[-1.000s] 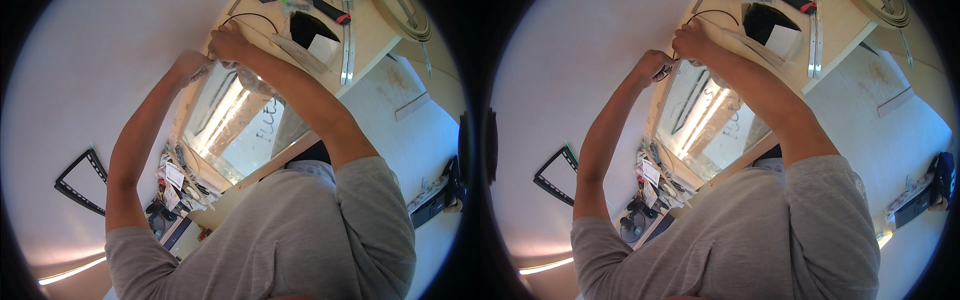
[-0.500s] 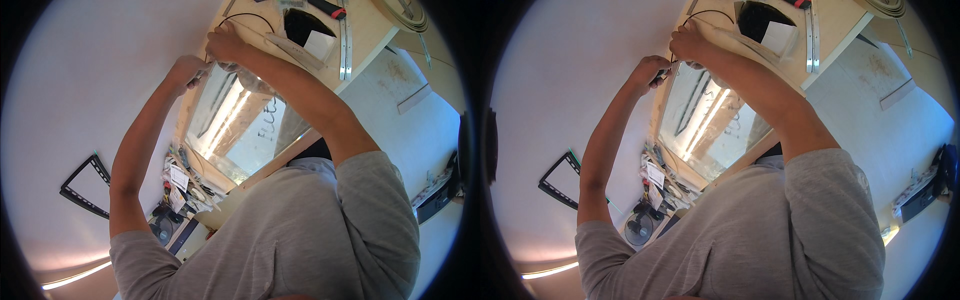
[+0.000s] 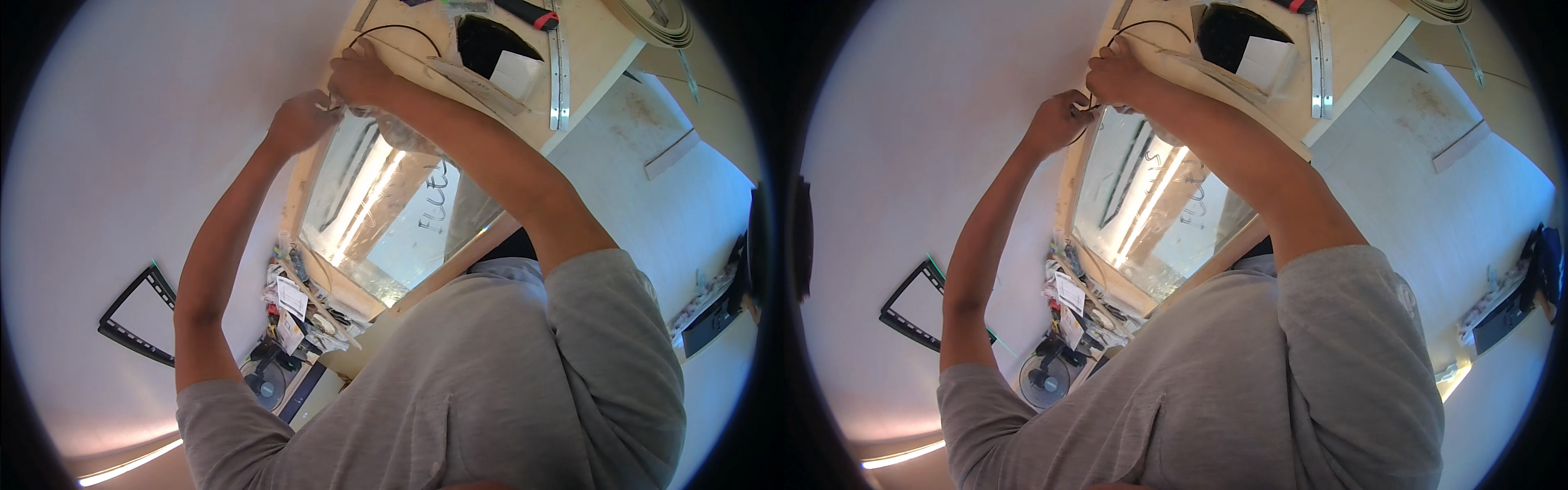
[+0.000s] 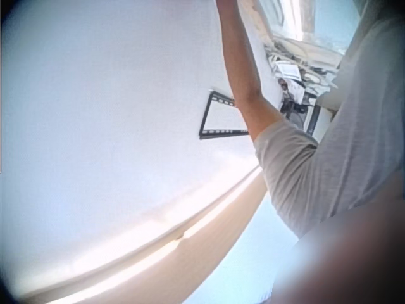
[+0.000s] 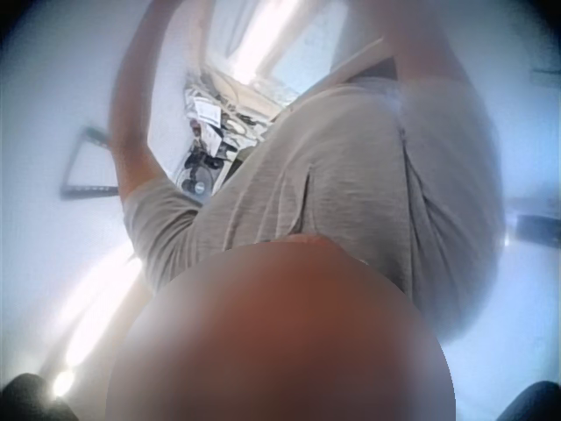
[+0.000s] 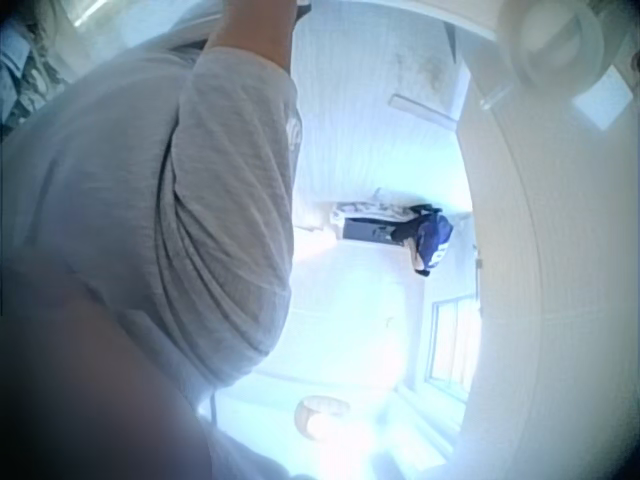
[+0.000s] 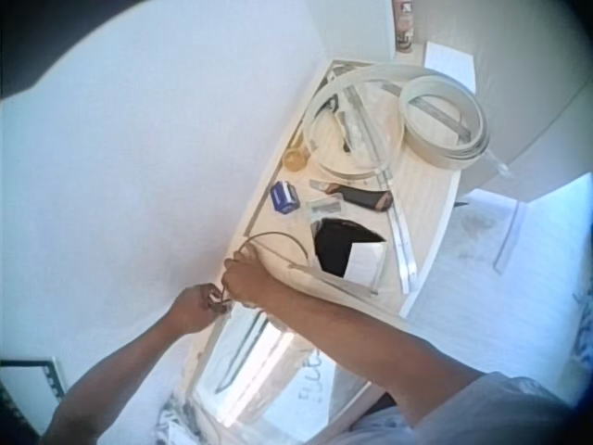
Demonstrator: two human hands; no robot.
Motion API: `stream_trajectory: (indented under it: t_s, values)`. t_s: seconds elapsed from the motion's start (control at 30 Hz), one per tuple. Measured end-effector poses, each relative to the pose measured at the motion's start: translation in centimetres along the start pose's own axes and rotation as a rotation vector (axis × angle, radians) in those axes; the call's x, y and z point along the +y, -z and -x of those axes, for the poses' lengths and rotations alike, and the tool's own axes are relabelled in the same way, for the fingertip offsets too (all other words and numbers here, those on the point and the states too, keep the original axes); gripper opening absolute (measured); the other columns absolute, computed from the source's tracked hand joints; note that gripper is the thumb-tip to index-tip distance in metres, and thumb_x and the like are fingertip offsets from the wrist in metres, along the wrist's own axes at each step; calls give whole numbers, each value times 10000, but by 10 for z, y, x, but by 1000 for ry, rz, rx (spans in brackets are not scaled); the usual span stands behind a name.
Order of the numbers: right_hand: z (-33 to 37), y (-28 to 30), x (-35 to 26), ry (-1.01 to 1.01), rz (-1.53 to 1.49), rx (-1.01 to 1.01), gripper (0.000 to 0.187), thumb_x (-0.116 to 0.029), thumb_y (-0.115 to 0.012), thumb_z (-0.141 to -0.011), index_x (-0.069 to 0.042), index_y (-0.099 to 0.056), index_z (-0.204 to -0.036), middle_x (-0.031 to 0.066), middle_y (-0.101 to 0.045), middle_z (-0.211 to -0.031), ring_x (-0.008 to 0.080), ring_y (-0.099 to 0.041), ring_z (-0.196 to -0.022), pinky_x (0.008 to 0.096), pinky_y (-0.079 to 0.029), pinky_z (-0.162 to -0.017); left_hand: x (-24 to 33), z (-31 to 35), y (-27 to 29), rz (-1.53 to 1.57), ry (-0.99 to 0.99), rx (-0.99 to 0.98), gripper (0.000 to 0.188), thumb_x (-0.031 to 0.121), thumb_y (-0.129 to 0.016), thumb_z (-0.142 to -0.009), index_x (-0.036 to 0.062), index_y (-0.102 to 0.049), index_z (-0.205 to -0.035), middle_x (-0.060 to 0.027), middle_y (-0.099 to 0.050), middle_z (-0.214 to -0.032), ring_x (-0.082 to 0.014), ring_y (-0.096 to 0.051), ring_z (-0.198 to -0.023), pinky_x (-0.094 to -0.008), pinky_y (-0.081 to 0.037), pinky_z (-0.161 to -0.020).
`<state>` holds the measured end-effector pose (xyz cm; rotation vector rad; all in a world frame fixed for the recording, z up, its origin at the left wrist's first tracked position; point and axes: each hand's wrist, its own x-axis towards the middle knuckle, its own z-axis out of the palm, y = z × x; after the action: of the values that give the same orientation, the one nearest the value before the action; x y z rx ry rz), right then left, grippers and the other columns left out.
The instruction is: The person assembles a wooden frame around a rectangular mirror using a screwdriver. They position the frame, insert and tighten screws at multiple points, and adjust the frame to ensure it is flush with the mirror surface.
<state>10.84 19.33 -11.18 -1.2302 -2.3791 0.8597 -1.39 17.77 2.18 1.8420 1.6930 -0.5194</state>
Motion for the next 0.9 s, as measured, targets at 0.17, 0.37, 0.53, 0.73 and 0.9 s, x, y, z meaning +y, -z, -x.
stream_trajectory:
  t_s: [0.17, 0.37, 0.53, 0.73, 0.9]
  values:
    - [1, 4, 1, 14, -11, -11, 143, -195, -674, -813, -206, -789, -897, 65, -624, -1102, 290, -506, -1226, 608, -175, -1160, -6, -12, -4, 657, 469, -142, 123, 140, -647, -836, 28, -639, -887, -78, -610, -706, -67, -412, -492, -243, -303, -425]
    - [1, 4, 1, 30, 12, -80, 184, -203, -655, -838, -176, -799, -950, 83, -648, -1155, 300, -518, -1247, 632, -193, -1144, -9, -14, -8, -347, -268, 32, 204, 111, -652, -794, 15, -667, -973, -162, -691, -804, -292, -648, -653, -420, -506, -606]
    - [-2, 7, -1, -10, -25, -42, 192, -193, -665, -831, -159, -799, -964, 80, -652, -1184, 303, -512, -1267, 628, -193, -1147, -1, -2, -4, -556, -253, -52, 330, 122, -675, -798, 60, -680, -1123, -175, -705, -877, -346, -684, -830, -465, -533, -736]
    - [-2, 10, -3, -5, 24, -77, 195, -171, -668, -823, -144, -796, -968, 93, -653, -1185, 307, -512, -1264, 621, -196, -1143, -4, -8, -3, 507, 450, -141, 234, 164, -695, -815, 4, -664, -984, -106, -651, -751, -206, -592, -607, -330, -474, -579]
    - [0, 7, 1, 15, 90, -81, 183, -196, -657, -848, -166, -795, -964, 89, -656, -1161, 299, -529, -1229, 609, -216, -1131, -5, -22, -8, 23, 145, -107, 209, 146, -684, -799, 10, -680, -958, -118, -658, -762, -227, -618, -626, -351, -497, -600]
